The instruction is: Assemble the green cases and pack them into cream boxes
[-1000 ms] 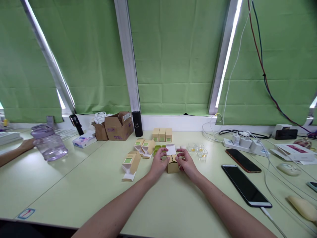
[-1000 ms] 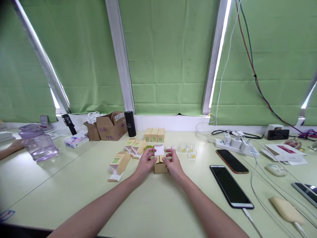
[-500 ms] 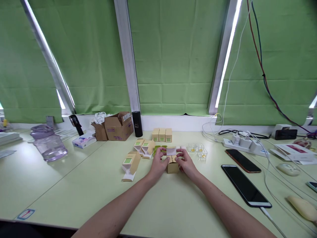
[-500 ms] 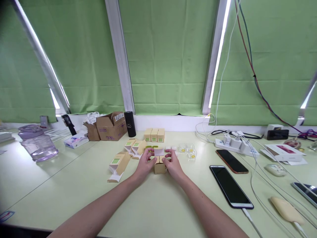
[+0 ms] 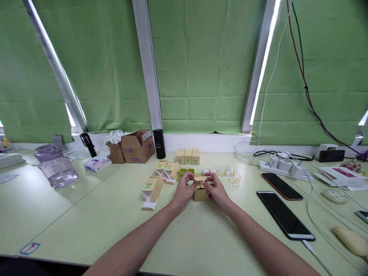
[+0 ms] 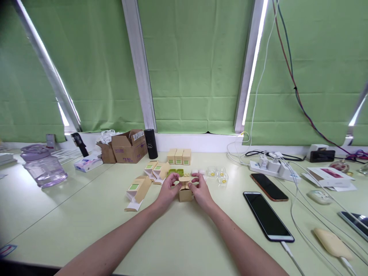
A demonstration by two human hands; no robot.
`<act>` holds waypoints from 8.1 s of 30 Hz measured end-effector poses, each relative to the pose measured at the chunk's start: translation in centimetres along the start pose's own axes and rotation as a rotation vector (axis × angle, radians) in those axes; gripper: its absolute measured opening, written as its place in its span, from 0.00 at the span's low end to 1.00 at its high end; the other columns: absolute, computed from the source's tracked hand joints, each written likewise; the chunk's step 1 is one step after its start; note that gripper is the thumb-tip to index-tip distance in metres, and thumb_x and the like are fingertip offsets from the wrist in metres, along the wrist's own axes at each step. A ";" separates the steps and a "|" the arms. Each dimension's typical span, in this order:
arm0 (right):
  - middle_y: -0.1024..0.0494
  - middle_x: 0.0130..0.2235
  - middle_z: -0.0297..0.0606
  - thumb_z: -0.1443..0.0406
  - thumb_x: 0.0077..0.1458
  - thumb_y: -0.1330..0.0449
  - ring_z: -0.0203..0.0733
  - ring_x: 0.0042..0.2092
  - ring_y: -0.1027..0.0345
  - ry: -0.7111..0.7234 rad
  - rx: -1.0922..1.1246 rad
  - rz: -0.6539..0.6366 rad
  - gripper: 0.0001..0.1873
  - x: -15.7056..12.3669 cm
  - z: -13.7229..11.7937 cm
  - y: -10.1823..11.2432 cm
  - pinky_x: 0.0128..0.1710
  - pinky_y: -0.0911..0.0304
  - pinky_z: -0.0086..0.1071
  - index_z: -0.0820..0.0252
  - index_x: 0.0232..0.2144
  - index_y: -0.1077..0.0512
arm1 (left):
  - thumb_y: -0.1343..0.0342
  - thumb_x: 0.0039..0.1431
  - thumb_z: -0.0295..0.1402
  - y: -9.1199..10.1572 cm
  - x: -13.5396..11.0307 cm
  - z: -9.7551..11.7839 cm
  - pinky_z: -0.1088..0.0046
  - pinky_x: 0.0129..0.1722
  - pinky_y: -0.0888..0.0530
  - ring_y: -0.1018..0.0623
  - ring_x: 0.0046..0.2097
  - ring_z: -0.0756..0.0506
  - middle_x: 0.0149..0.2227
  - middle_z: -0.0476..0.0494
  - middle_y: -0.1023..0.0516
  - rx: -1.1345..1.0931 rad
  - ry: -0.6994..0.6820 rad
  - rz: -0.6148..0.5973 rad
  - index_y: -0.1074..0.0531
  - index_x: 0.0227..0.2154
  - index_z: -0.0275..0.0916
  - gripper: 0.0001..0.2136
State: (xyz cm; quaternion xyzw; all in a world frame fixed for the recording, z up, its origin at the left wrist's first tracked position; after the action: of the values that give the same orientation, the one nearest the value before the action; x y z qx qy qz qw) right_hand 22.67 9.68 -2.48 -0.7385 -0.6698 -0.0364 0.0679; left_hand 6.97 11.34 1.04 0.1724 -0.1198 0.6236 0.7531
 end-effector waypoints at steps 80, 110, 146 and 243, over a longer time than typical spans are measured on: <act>0.33 0.28 0.33 0.73 0.48 0.43 0.38 0.29 0.41 0.683 -0.443 0.002 0.07 -3.7 -6.8 -0.9 0.27 0.46 0.31 0.57 0.24 0.33 | 0.40 0.52 0.30 -0.1 -0.6 1.2 0.59 0.57 0.33 0.25 0.51 0.39 0.44 0.41 0.24 0.036 -0.069 -0.035 0.28 0.40 0.40 0.12; 0.31 0.45 0.37 0.70 0.50 0.42 0.41 0.35 0.35 0.631 -0.714 -0.080 0.27 -3.5 -7.3 -1.0 0.32 0.37 0.34 0.52 0.53 0.33 | 0.44 0.56 0.29 0.6 -0.1 -0.2 0.57 0.57 0.30 0.21 0.52 0.40 0.48 0.40 0.23 -0.027 -0.006 0.030 0.28 0.44 0.42 0.12; 0.26 0.46 0.35 0.69 0.48 0.35 0.42 0.39 0.28 0.309 -0.788 -0.124 0.27 -1.3 -4.5 0.1 0.35 0.38 0.33 0.51 0.49 0.37 | 0.45 0.57 0.25 2.6 -0.4 0.9 0.57 0.51 0.30 0.23 0.44 0.40 0.35 0.44 0.22 0.316 -0.047 0.207 0.26 0.33 0.42 0.06; 0.26 0.60 0.46 0.71 0.60 0.48 0.57 0.61 0.40 -0.010 -1.366 -0.036 0.24 16.4 -1.4 0.9 0.54 0.44 0.45 0.55 0.58 0.33 | 0.47 0.57 0.20 -2.0 -2.1 1.8 0.56 0.55 0.34 0.26 0.49 0.40 0.37 0.46 0.21 0.533 -0.070 -0.061 0.26 0.38 0.43 0.12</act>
State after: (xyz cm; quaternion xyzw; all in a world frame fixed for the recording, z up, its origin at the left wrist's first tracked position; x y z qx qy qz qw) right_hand 25.29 25.55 1.20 -0.6048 -0.5090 -0.4486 -0.4170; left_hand 8.54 8.37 1.60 0.3895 0.0280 0.6039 0.6949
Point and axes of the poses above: each hand's wrist, its own x-axis towards the middle knuckle, its own y-axis out of the back of the hand, z = x × y, the point moved 10 cm from there along x, towards the middle knuckle
